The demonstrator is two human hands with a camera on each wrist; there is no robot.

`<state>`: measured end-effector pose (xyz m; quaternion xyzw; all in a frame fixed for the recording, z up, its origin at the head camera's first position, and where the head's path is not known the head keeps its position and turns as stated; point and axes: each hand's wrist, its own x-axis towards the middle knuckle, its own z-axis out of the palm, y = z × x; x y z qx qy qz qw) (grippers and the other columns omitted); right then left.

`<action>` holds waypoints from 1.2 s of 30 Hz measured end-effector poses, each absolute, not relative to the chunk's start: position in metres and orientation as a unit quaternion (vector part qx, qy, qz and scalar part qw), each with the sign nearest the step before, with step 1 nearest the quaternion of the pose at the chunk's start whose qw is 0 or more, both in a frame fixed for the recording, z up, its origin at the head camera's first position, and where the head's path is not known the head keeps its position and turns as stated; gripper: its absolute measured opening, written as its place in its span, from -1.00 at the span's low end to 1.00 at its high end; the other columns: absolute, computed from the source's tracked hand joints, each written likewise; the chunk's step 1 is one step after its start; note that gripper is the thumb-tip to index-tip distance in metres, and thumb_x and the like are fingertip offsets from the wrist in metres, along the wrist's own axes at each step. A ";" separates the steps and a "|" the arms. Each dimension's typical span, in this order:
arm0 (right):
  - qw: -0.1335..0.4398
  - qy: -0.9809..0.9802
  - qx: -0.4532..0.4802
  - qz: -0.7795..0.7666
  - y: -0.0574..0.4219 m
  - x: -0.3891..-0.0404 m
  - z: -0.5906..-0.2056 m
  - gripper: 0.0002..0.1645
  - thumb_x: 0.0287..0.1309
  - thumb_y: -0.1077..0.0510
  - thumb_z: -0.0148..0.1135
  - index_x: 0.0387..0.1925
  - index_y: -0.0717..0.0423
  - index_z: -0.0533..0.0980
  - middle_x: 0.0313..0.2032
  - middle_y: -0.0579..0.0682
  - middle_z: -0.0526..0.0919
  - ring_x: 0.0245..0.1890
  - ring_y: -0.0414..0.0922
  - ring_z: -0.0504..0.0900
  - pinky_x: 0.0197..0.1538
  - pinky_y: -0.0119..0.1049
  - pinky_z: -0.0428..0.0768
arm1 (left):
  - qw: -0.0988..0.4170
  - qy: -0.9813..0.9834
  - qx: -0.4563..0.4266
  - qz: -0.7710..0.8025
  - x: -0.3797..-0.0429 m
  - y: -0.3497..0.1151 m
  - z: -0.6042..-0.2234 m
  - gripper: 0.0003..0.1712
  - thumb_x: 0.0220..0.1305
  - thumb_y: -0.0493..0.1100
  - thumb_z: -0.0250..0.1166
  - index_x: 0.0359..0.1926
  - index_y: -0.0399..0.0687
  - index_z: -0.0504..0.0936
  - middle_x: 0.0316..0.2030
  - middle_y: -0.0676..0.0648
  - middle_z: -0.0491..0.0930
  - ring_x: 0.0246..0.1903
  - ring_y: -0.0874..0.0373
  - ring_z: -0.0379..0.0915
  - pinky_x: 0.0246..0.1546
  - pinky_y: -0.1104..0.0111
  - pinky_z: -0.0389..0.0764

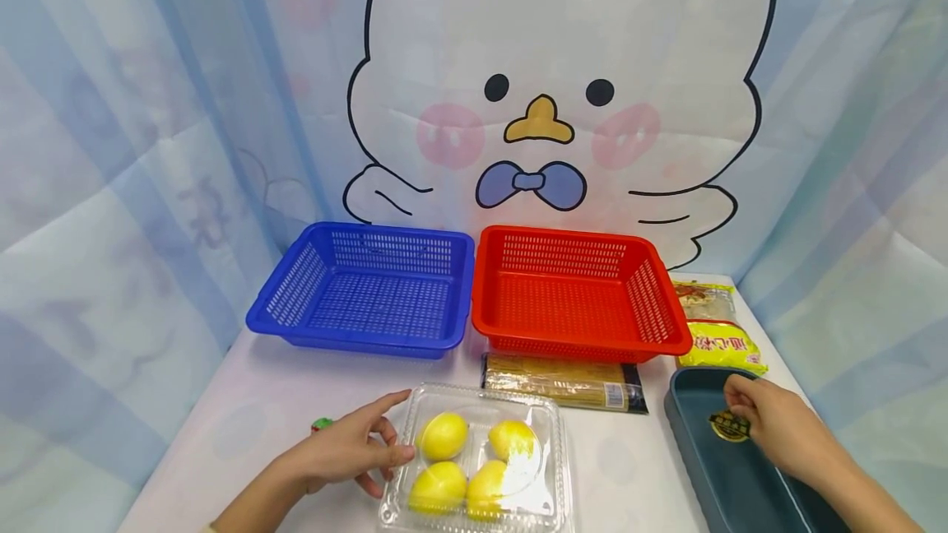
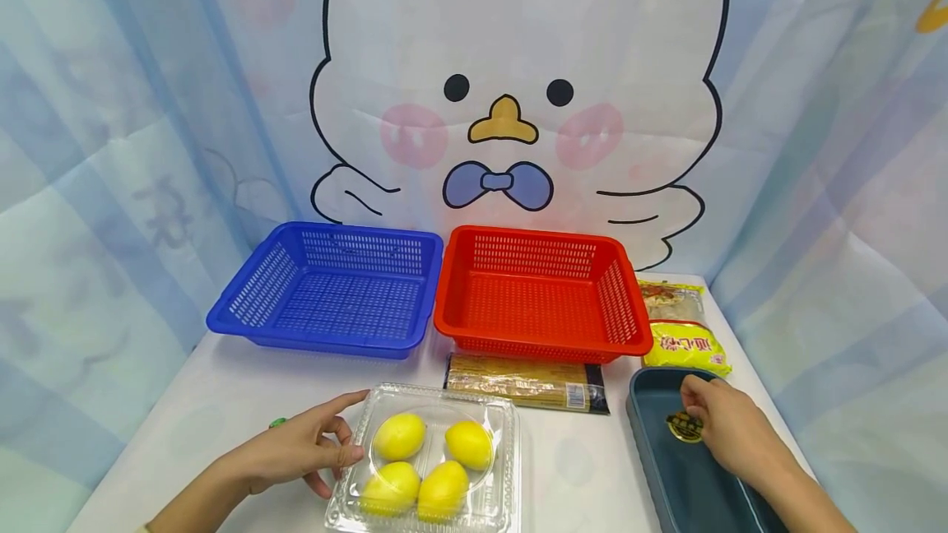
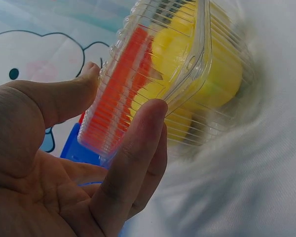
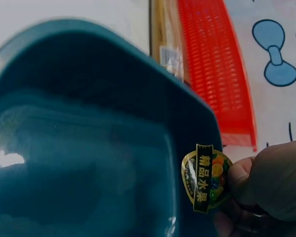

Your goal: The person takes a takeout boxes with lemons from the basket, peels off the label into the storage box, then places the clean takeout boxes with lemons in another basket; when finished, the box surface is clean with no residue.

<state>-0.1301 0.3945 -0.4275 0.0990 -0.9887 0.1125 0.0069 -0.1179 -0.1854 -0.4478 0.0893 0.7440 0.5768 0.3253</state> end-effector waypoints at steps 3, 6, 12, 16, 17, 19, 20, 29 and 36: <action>-0.014 -0.988 0.109 0.112 0.399 -0.136 -0.433 -0.64 0.33 0.43 0.26 -0.41 -0.06 0.41 -0.50 -0.16 0.39 -0.46 -0.20 0.36 -0.42 -0.40 0.28 | 0.326 0.743 0.090 0.578 -0.118 -0.186 -0.448 0.10 0.41 -0.02 0.46 0.69 -0.16 -0.03 -0.16 -0.21 0.49 -0.29 0.00 0.66 -0.45 0.15 0.85; -0.051 -0.985 0.121 0.115 0.404 -0.144 -0.439 -0.63 0.36 0.39 0.26 -0.44 -0.06 0.37 -0.52 -0.16 0.33 -0.51 -0.26 0.30 -0.43 -0.41 0.24 | 0.326 0.743 0.090 0.578 -0.118 -0.186 -0.449 0.10 0.41 -0.02 0.46 0.69 -0.16 -0.03 -0.16 -0.21 0.49 -0.29 0.00 0.66 -0.45 0.15 0.85; -0.099 -0.979 0.135 0.119 0.411 -0.158 -0.453 -0.63 0.32 0.36 0.32 -0.45 -0.05 0.37 -0.53 -0.16 0.32 -0.51 -0.29 0.30 -0.42 -0.42 0.26 | 0.326 0.744 0.088 0.577 -0.118 -0.185 -0.449 0.08 0.42 -0.03 0.45 0.69 -0.15 -0.02 -0.16 -0.21 0.49 -0.29 -0.01 0.66 -0.46 0.15 0.85; -0.111 -0.977 0.137 0.120 0.415 -0.163 -0.464 -0.64 0.24 0.38 0.34 -0.46 -0.04 0.38 -0.54 -0.16 0.33 -0.49 -0.27 0.33 -0.42 -0.41 0.29 | 0.326 0.744 0.088 0.576 -0.118 -0.184 -0.449 0.07 0.42 -0.04 0.45 0.69 -0.14 -0.01 -0.16 -0.21 0.49 -0.29 -0.01 0.67 -0.45 0.14 0.85; -0.118 -0.977 0.132 0.121 0.416 -0.164 -0.467 -0.64 0.22 0.38 0.34 -0.46 -0.05 0.39 -0.54 -0.17 0.34 -0.49 -0.27 0.34 -0.41 -0.41 0.30 | 0.326 0.745 0.087 0.576 -0.118 -0.184 -0.449 0.07 0.42 -0.04 0.45 0.69 -0.14 -0.01 -0.16 -0.21 0.49 -0.29 -0.01 0.67 -0.45 0.15 0.85; -0.126 -0.976 0.129 0.123 0.417 -0.166 -0.472 -0.66 0.23 0.37 0.34 -0.46 -0.04 0.41 -0.54 -0.16 0.35 -0.49 -0.26 0.36 -0.41 -0.41 0.32 | 0.326 0.746 0.087 0.575 -0.118 -0.184 -0.448 0.07 0.42 -0.04 0.45 0.69 -0.14 -0.01 -0.16 -0.21 0.49 -0.29 -0.01 0.67 -0.45 0.14 0.85; -0.129 -0.976 0.128 0.124 0.417 -0.167 -0.474 -0.67 0.25 0.36 0.34 -0.45 -0.04 0.41 -0.54 -0.16 0.35 -0.48 -0.26 0.37 -0.40 -0.41 0.32 | 0.325 0.746 0.086 0.574 -0.117 -0.184 -0.448 0.07 0.42 -0.04 0.45 0.69 -0.15 -0.01 -0.16 -0.21 0.49 -0.30 -0.02 0.67 -0.45 0.14 0.85; -0.101 -0.979 0.136 0.112 0.417 -0.168 -0.478 -0.69 0.15 0.31 0.47 -0.44 -0.04 0.47 -0.56 -0.17 0.41 -0.53 -0.26 0.35 -0.46 -0.40 0.35 | 0.322 0.753 0.081 0.568 -0.118 -0.184 -0.447 0.06 0.42 -0.05 0.45 0.69 -0.15 0.00 -0.17 -0.20 0.50 -0.30 -0.01 0.67 -0.46 0.14 0.85; -0.084 -0.985 0.109 0.102 0.418 -0.163 -0.475 -0.53 0.02 0.17 0.65 -0.29 0.14 0.43 -0.45 -0.05 0.42 -0.41 -0.12 0.40 -0.40 -0.28 0.41 | 0.322 0.753 0.080 0.568 -0.117 -0.185 -0.446 0.07 0.42 -0.04 0.45 0.68 -0.20 0.01 -0.17 -0.20 0.50 -0.30 -0.01 0.67 -0.45 0.16 0.85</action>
